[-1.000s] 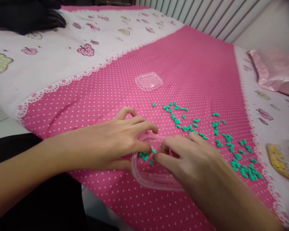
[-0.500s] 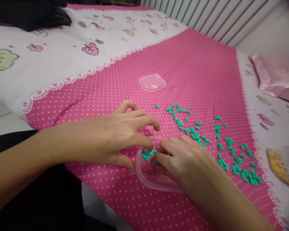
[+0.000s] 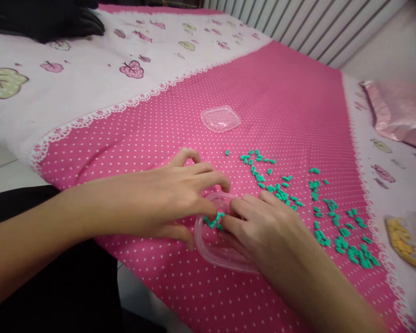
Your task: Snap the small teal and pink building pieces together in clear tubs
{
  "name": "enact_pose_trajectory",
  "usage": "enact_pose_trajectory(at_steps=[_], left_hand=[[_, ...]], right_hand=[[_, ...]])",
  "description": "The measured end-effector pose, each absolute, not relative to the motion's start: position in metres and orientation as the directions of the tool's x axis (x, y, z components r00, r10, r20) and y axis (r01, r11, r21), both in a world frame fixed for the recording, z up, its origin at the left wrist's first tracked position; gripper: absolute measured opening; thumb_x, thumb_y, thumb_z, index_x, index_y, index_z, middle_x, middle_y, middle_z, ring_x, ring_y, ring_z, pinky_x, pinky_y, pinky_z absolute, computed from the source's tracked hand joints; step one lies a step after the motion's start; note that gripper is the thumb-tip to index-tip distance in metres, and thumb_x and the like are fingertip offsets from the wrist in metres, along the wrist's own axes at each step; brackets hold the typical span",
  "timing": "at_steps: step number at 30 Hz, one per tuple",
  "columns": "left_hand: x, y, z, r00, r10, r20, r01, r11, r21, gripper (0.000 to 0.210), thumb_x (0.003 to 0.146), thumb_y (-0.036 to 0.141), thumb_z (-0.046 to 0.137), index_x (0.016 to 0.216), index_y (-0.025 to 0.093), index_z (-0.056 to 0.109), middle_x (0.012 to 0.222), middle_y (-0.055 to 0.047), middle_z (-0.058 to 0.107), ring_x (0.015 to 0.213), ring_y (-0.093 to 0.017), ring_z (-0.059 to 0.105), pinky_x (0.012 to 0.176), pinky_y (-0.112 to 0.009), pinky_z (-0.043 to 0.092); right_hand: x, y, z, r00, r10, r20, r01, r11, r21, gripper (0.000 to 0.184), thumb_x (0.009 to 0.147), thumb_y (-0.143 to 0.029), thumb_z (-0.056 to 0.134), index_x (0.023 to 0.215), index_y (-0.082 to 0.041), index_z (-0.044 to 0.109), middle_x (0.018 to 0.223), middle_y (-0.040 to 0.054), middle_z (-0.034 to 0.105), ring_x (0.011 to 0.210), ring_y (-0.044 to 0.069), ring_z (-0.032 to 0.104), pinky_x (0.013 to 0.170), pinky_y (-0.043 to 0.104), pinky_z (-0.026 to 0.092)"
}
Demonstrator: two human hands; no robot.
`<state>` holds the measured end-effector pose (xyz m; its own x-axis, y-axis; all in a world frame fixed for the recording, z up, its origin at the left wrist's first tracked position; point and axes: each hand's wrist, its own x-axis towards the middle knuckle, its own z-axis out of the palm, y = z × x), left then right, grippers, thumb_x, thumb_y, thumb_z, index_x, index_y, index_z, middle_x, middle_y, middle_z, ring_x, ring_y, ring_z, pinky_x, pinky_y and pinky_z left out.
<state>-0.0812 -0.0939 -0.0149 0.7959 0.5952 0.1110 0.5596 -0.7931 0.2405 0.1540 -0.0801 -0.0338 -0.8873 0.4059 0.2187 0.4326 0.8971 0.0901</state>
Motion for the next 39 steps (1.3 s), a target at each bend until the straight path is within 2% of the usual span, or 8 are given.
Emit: enact_pose_trajectory(at_steps=[17, 26, 39], left_hand=[[-0.0808, -0.0937, -0.0152, 0.794, 0.602, 0.085, 0.565, -0.781, 0.266, 0.013, 0.094, 0.031, 0.069, 0.108, 0.031, 0.07, 0.135, -0.006, 0.06, 0.121, -0.027, 0.056, 0.107, -0.048, 0.027], [-0.0816, -0.0935, -0.0147, 0.797, 0.598, 0.087, 0.561, -0.786, 0.262, 0.018, 0.093, 0.032, 0.071, 0.111, 0.031, 0.069, 0.135, -0.007, 0.061, 0.121, -0.028, 0.056, 0.108, -0.048, 0.028], [-0.0805, -0.0931, -0.0147, 0.798, 0.595, 0.094, 0.557, -0.788, 0.263, 0.017, 0.093, 0.032, 0.072, 0.109, 0.029, 0.07, 0.132, -0.006, 0.062, 0.118, -0.028, 0.058, 0.105, -0.047, 0.029]], right_hand=[[0.1493, -0.0784, -0.031, -0.881, 0.417, 0.223, 0.448, 0.888, 0.108, 0.017, 0.08, -0.017, 0.082, 0.071, -0.023, 0.07, 0.071, 0.0, 0.066, 0.066, 0.02, 0.056, 0.067, 0.037, 0.034], [0.1507, -0.0769, -0.0315, -0.883, 0.402, 0.243, 0.43, 0.899, 0.077, 0.02, 0.085, -0.01, 0.073, 0.07, -0.024, 0.069, 0.069, -0.0011, 0.065, 0.065, 0.019, 0.055, 0.066, 0.036, 0.032], [0.1495, -0.0773, -0.0339, -0.875, 0.427, 0.227, 0.456, 0.885, 0.09, 0.02, 0.08, -0.01, 0.077, 0.07, -0.023, 0.067, 0.07, -0.0005, 0.064, 0.066, 0.019, 0.056, 0.067, 0.037, 0.033]])
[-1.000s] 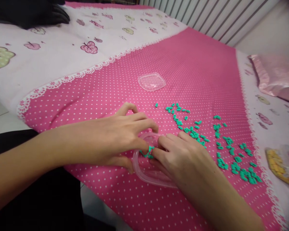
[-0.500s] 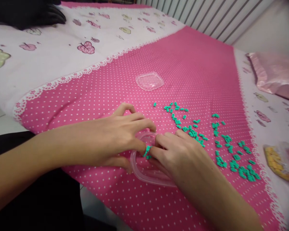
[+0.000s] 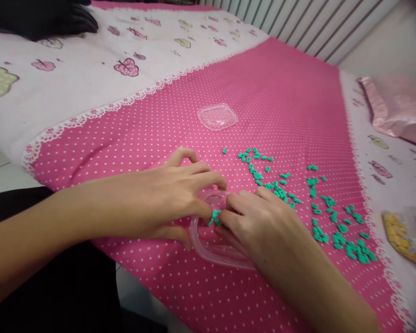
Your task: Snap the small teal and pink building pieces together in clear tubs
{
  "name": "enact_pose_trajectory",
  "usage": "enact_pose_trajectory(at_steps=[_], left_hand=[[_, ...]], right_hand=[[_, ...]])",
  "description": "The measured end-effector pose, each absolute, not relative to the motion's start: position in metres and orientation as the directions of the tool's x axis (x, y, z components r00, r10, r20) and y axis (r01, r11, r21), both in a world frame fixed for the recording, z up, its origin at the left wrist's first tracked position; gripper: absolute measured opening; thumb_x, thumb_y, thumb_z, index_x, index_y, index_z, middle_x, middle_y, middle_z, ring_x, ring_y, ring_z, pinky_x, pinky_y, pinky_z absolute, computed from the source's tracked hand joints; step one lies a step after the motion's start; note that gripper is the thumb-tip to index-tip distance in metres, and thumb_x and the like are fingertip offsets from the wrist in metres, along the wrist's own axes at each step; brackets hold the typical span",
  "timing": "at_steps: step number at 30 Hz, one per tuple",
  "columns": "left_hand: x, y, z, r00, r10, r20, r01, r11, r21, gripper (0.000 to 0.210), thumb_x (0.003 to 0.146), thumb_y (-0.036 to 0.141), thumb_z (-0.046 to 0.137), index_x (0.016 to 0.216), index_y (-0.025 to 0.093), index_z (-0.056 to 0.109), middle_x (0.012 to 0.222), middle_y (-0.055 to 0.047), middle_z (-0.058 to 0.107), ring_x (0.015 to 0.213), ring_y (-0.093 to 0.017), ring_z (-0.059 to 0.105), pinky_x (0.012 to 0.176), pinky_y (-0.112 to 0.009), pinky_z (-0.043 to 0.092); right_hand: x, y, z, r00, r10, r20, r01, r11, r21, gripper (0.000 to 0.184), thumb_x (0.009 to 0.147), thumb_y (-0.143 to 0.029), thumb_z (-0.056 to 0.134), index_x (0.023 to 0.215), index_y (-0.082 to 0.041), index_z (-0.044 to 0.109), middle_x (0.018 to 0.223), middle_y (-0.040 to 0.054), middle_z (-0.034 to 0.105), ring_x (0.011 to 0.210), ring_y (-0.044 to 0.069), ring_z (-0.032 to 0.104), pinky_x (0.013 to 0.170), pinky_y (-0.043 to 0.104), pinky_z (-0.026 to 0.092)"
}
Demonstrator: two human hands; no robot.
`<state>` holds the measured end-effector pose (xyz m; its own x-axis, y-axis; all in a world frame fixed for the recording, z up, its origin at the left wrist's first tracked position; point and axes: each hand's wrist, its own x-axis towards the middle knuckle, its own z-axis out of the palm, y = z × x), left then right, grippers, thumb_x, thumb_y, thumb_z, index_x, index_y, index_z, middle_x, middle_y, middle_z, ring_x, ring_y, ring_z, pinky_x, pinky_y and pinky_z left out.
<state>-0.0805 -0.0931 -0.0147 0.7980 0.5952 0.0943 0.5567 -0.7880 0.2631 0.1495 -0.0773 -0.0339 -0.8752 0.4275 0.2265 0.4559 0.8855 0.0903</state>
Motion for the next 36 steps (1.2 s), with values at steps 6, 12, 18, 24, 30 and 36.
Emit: enact_pose_trajectory(at_steps=[6, 12, 18, 24, 30, 36], left_hand=[[-0.081, -0.094, -0.015, 0.789, 0.602, 0.123, 0.552, -0.783, 0.288, 0.016, 0.091, 0.029, 0.073, 0.107, 0.029, 0.072, 0.131, -0.006, 0.064, 0.117, -0.027, 0.059, 0.106, -0.046, 0.029], [-0.081, -0.093, -0.015, 0.791, 0.602, 0.109, 0.556, -0.782, 0.282, 0.016, 0.091, 0.03, 0.073, 0.106, 0.029, 0.071, 0.132, -0.006, 0.063, 0.118, -0.028, 0.058, 0.106, -0.046, 0.029], [-0.08, -0.092, -0.015, 0.799, 0.593, 0.093, 0.553, -0.788, 0.272, 0.018, 0.092, 0.03, 0.071, 0.11, 0.03, 0.069, 0.135, -0.008, 0.06, 0.121, -0.029, 0.056, 0.106, -0.048, 0.027], [-0.082, -0.094, -0.016, 0.793, 0.604, 0.08, 0.563, -0.777, 0.28, 0.019, 0.093, 0.032, 0.071, 0.112, 0.03, 0.068, 0.136, -0.008, 0.059, 0.122, -0.029, 0.056, 0.11, -0.05, 0.026], [-0.087, -0.095, -0.014, 0.789, 0.609, 0.083, 0.556, -0.765, 0.325, 0.017, 0.096, 0.037, 0.068, 0.111, 0.029, 0.068, 0.141, -0.01, 0.057, 0.127, -0.03, 0.057, 0.114, -0.051, 0.024], [-0.084, -0.093, -0.017, 0.797, 0.593, 0.118, 0.528, -0.777, 0.342, 0.028, 0.099, 0.043, 0.061, 0.12, 0.025, 0.064, 0.148, -0.015, 0.052, 0.135, -0.032, 0.053, 0.114, -0.05, 0.026]], right_hand=[[0.149, -0.077, -0.034, -0.877, 0.431, 0.214, 0.459, 0.882, 0.105, 0.021, 0.084, -0.01, 0.074, 0.068, -0.023, 0.066, 0.07, -0.0005, 0.064, 0.067, 0.019, 0.056, 0.067, 0.036, 0.033], [0.152, -0.079, -0.032, -0.875, 0.439, 0.201, 0.464, 0.881, 0.095, 0.02, 0.081, -0.012, 0.079, 0.07, -0.023, 0.067, 0.071, -0.0009, 0.064, 0.068, 0.019, 0.057, 0.069, 0.037, 0.034], [0.149, -0.078, -0.035, -0.871, 0.44, 0.219, 0.469, 0.878, 0.101, 0.02, 0.081, -0.013, 0.079, 0.07, -0.023, 0.066, 0.072, -0.0006, 0.064, 0.068, 0.019, 0.056, 0.069, 0.037, 0.034], [0.161, -0.075, -0.02, -0.874, 0.429, 0.228, 0.448, 0.893, 0.04, 0.02, 0.086, -0.009, 0.071, 0.074, -0.024, 0.066, 0.073, -0.0004, 0.064, 0.066, 0.019, 0.053, 0.067, 0.036, 0.034], [0.196, -0.069, 0.007, -0.863, 0.485, 0.142, 0.485, 0.874, -0.041, 0.008, 0.097, -0.021, 0.061, 0.096, -0.026, 0.068, 0.087, 0.0007, 0.07, 0.073, 0.019, 0.061, 0.063, 0.033, 0.036], [0.198, -0.079, 0.008, -0.742, 0.643, 0.188, 0.605, 0.764, -0.225, 0.022, 0.096, -0.01, 0.052, 0.1, -0.026, 0.067, 0.093, -0.0021, 0.076, 0.073, 0.016, 0.068, 0.062, 0.031, 0.041]])
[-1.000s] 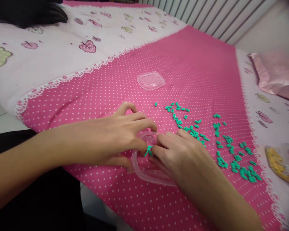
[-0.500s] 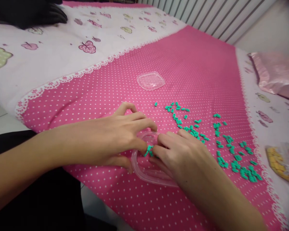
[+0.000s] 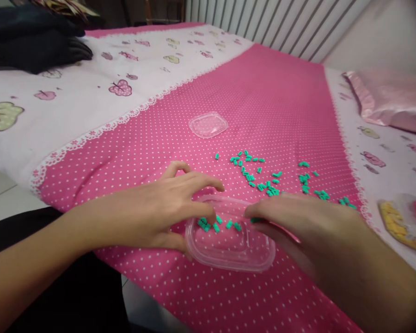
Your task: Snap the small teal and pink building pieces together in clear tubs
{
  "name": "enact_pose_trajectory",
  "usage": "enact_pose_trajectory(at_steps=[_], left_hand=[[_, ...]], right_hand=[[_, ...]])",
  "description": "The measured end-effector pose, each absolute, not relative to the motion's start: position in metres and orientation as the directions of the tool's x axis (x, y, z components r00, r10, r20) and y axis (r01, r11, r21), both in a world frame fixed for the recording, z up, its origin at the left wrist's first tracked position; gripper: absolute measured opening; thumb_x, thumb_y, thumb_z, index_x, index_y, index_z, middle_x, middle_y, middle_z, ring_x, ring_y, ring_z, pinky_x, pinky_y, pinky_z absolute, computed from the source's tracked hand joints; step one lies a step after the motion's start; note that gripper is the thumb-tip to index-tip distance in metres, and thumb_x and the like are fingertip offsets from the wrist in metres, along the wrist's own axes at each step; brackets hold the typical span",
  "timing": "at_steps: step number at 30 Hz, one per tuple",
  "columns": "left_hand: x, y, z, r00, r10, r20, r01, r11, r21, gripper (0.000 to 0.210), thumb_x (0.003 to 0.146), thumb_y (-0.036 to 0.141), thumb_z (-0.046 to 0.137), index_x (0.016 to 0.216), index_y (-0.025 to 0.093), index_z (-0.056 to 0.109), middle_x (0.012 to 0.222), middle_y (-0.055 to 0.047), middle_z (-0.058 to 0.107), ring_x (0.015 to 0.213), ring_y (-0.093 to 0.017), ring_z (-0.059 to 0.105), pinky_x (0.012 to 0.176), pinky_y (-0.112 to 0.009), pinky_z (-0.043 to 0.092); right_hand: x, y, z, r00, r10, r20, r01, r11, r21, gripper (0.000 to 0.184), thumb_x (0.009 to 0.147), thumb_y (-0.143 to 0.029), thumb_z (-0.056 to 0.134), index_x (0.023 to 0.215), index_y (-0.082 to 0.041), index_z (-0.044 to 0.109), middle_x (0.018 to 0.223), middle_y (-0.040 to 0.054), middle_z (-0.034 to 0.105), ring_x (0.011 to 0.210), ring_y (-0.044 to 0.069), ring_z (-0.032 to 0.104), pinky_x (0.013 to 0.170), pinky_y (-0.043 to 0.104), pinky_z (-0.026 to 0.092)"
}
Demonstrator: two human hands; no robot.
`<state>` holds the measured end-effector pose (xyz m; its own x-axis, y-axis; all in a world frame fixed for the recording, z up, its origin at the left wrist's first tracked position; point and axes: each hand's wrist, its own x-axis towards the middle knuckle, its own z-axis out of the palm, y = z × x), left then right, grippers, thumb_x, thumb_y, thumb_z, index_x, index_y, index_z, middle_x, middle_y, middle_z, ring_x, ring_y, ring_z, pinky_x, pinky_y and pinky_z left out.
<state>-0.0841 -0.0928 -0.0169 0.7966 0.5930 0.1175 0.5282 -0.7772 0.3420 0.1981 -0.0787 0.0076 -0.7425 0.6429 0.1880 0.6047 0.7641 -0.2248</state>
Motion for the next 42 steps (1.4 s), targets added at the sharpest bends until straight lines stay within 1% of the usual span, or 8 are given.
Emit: enact_pose_trajectory(at_steps=[3, 7, 9, 14, 18, 24, 34, 42], left_hand=[[-0.081, -0.093, -0.021, 0.798, 0.593, 0.104, 0.537, -0.779, 0.322, 0.036, 0.098, 0.043, 0.062, 0.128, 0.022, 0.062, 0.151, -0.019, 0.048, 0.135, -0.035, 0.053, 0.113, -0.053, 0.028], [-0.079, -0.093, -0.025, 0.802, 0.592, 0.081, 0.544, -0.78, 0.31, 0.04, 0.097, 0.043, 0.063, 0.132, 0.024, 0.06, 0.154, -0.018, 0.046, 0.138, -0.037, 0.051, 0.112, -0.055, 0.03], [-0.08, -0.093, -0.025, 0.801, 0.593, 0.079, 0.548, -0.781, 0.299, 0.041, 0.097, 0.044, 0.062, 0.134, 0.024, 0.059, 0.155, -0.019, 0.045, 0.138, -0.037, 0.051, 0.113, -0.057, 0.029], [-0.081, -0.093, -0.025, 0.798, 0.598, 0.083, 0.557, -0.782, 0.281, 0.042, 0.098, 0.042, 0.061, 0.135, 0.023, 0.058, 0.156, -0.02, 0.044, 0.137, -0.037, 0.052, 0.112, -0.058, 0.029], [-0.078, -0.093, -0.025, 0.792, 0.606, 0.075, 0.567, -0.776, 0.276, 0.046, 0.097, 0.04, 0.063, 0.138, 0.022, 0.056, 0.156, -0.021, 0.044, 0.14, -0.038, 0.05, 0.112, -0.059, 0.031], [-0.077, -0.095, -0.025, 0.789, 0.613, 0.034, 0.581, -0.763, 0.281, 0.049, 0.1, 0.042, 0.059, 0.145, 0.026, 0.05, 0.159, -0.022, 0.041, 0.142, -0.038, 0.048, 0.114, -0.064, 0.028], [-0.08, -0.094, -0.026, 0.787, 0.612, 0.071, 0.571, -0.768, 0.29, 0.044, 0.1, 0.047, 0.058, 0.137, 0.023, 0.057, 0.159, -0.021, 0.041, 0.142, -0.035, 0.049, 0.115, -0.059, 0.028], [-0.079, -0.095, -0.026, 0.785, 0.611, 0.097, 0.559, -0.768, 0.313, 0.043, 0.097, 0.041, 0.065, 0.135, 0.022, 0.059, 0.157, -0.019, 0.044, 0.142, -0.035, 0.049, 0.119, -0.058, 0.024]], right_hand=[[0.187, -0.083, 0.003, -0.787, 0.585, 0.198, 0.531, 0.804, -0.267, 0.027, 0.092, -0.004, 0.053, 0.096, -0.024, 0.069, 0.086, -0.0026, 0.076, 0.07, 0.015, 0.067, 0.062, 0.03, 0.043], [0.18, -0.08, -0.007, -0.821, 0.538, 0.192, 0.536, 0.842, -0.066, 0.019, 0.092, -0.007, 0.059, 0.092, -0.023, 0.071, 0.083, 0.0013, 0.071, 0.077, 0.021, 0.066, 0.067, 0.034, 0.044], [0.181, -0.079, -0.009, -0.822, 0.535, 0.196, 0.538, 0.842, -0.04, 0.017, 0.092, -0.009, 0.061, 0.098, -0.022, 0.071, 0.086, 0.0024, 0.072, 0.079, 0.021, 0.066, 0.068, 0.034, 0.044], [0.186, -0.081, -0.008, -0.791, 0.582, 0.188, 0.543, 0.81, -0.222, 0.018, 0.095, -0.009, 0.056, 0.095, -0.023, 0.067, 0.085, -0.0001, 0.072, 0.074, 0.016, 0.067, 0.064, 0.03, 0.043], [0.181, -0.085, -0.012, -0.762, 0.627, 0.162, 0.565, 0.766, -0.306, 0.019, 0.092, -0.008, 0.054, 0.092, -0.023, 0.066, 0.092, 0.0003, 0.071, 0.069, 0.013, 0.066, 0.057, 0.027, 0.04], [0.179, -0.085, -0.019, -0.74, 0.631, 0.233, 0.507, 0.751, -0.423, 0.026, 0.088, -0.003, 0.053, 0.09, -0.026, 0.065, 0.082, -0.0045, 0.074, 0.07, 0.014, 0.069, 0.062, 0.028, 0.043], [0.175, -0.079, -0.018, -0.801, 0.575, 0.165, 0.547, 0.816, -0.188, 0.021, 0.095, -0.013, 0.061, 0.088, -0.028, 0.074, 0.075, -0.002, 0.073, 0.07, 0.016, 0.063, 0.063, 0.03, 0.04], [0.17, -0.082, -0.028, -0.787, 0.562, 0.254, 0.547, 0.827, -0.134, 0.022, 0.091, -0.009, 0.061, 0.08, -0.027, 0.069, 0.068, -0.0025, 0.069, 0.067, 0.018, 0.058, 0.068, 0.034, 0.036]])
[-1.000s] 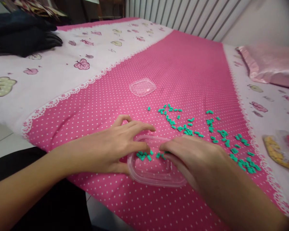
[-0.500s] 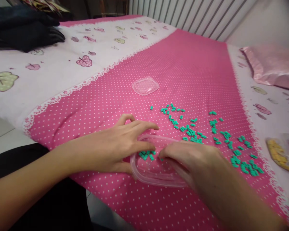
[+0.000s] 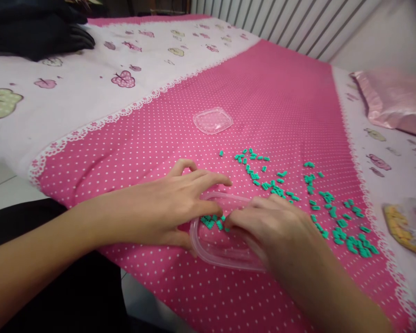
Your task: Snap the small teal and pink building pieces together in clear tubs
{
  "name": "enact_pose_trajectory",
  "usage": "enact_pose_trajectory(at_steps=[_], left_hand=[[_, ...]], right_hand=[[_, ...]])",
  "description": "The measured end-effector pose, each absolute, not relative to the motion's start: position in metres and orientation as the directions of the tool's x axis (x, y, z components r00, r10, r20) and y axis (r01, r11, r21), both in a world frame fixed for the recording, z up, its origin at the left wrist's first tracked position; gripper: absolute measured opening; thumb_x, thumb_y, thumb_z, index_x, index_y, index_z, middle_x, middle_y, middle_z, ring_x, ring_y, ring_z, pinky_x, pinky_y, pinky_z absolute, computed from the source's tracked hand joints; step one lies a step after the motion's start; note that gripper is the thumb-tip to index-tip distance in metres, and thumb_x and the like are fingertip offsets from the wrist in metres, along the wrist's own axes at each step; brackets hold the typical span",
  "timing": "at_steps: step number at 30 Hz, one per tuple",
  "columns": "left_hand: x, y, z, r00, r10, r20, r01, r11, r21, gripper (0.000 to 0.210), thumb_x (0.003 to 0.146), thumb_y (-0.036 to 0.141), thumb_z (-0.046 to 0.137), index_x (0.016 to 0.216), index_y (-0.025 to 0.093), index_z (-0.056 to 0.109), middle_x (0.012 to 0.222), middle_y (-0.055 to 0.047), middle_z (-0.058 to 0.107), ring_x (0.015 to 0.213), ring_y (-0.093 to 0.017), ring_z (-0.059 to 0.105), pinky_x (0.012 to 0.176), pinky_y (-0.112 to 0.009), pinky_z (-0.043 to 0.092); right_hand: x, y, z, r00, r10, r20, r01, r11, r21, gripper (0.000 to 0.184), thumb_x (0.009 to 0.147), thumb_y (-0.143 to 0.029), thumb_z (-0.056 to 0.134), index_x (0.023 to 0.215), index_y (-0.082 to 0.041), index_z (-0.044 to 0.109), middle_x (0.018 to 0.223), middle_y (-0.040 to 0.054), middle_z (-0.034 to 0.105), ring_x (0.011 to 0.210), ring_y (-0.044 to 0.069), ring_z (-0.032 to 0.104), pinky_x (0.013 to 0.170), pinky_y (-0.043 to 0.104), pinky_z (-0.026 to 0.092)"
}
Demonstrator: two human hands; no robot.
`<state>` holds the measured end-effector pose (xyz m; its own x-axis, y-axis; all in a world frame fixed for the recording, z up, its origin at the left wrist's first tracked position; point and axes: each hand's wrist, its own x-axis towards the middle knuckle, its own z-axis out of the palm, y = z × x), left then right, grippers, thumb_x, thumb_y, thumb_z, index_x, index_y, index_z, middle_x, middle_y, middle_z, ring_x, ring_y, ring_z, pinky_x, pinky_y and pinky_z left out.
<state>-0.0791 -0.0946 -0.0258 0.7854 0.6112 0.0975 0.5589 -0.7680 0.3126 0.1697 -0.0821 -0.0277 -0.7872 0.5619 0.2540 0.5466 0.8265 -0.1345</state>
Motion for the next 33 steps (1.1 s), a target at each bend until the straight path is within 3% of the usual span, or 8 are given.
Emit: enact_pose_trajectory(at_steps=[9, 16, 25, 33], left_hand=[[-0.08, -0.093, -0.027, 0.786, 0.613, 0.085, 0.564, -0.766, 0.307, 0.05, 0.097, 0.043, 0.065, 0.142, 0.025, 0.054, 0.16, -0.019, 0.042, 0.145, -0.036, 0.046, 0.12, -0.061, 0.023], [-0.081, -0.094, -0.027, 0.789, 0.608, 0.089, 0.557, -0.769, 0.312, 0.046, 0.099, 0.045, 0.061, 0.141, 0.026, 0.055, 0.159, -0.019, 0.043, 0.144, -0.035, 0.046, 0.121, -0.061, 0.023], [-0.08, -0.093, -0.027, 0.796, 0.599, 0.087, 0.552, -0.777, 0.302, 0.057, 0.099, 0.044, 0.061, 0.151, 0.026, 0.045, 0.158, -0.019, 0.044, 0.146, -0.034, 0.044, 0.12, -0.058, 0.022], [-0.092, -0.091, -0.02, 0.788, 0.605, 0.117, 0.55, -0.776, 0.308, 0.046, 0.098, 0.045, 0.063, 0.139, 0.027, 0.055, 0.152, -0.014, 0.05, 0.134, -0.031, 0.055, 0.116, -0.049, 0.023]], right_hand=[[0.165, -0.084, -0.026, -0.799, 0.546, 0.252, 0.559, 0.829, -0.024, 0.027, 0.088, -0.002, 0.057, 0.075, -0.025, 0.066, 0.065, -0.0012, 0.065, 0.066, 0.018, 0.055, 0.065, 0.035, 0.033], [0.166, -0.085, -0.03, -0.796, 0.538, 0.278, 0.538, 0.839, -0.08, 0.025, 0.087, 0.0, 0.058, 0.078, -0.023, 0.066, 0.065, -0.0013, 0.064, 0.065, 0.018, 0.054, 0.068, 0.034, 0.031], [0.164, -0.084, -0.029, -0.781, 0.554, 0.287, 0.569, 0.821, -0.036, 0.024, 0.089, -0.003, 0.06, 0.075, -0.023, 0.064, 0.065, -0.0005, 0.062, 0.065, 0.019, 0.052, 0.064, 0.036, 0.027], [0.175, -0.08, -0.02, -0.829, 0.534, 0.168, 0.51, 0.844, -0.167, 0.024, 0.094, -0.007, 0.058, 0.09, -0.025, 0.074, 0.089, -0.0005, 0.07, 0.079, 0.015, 0.057, 0.07, 0.032, 0.037]])
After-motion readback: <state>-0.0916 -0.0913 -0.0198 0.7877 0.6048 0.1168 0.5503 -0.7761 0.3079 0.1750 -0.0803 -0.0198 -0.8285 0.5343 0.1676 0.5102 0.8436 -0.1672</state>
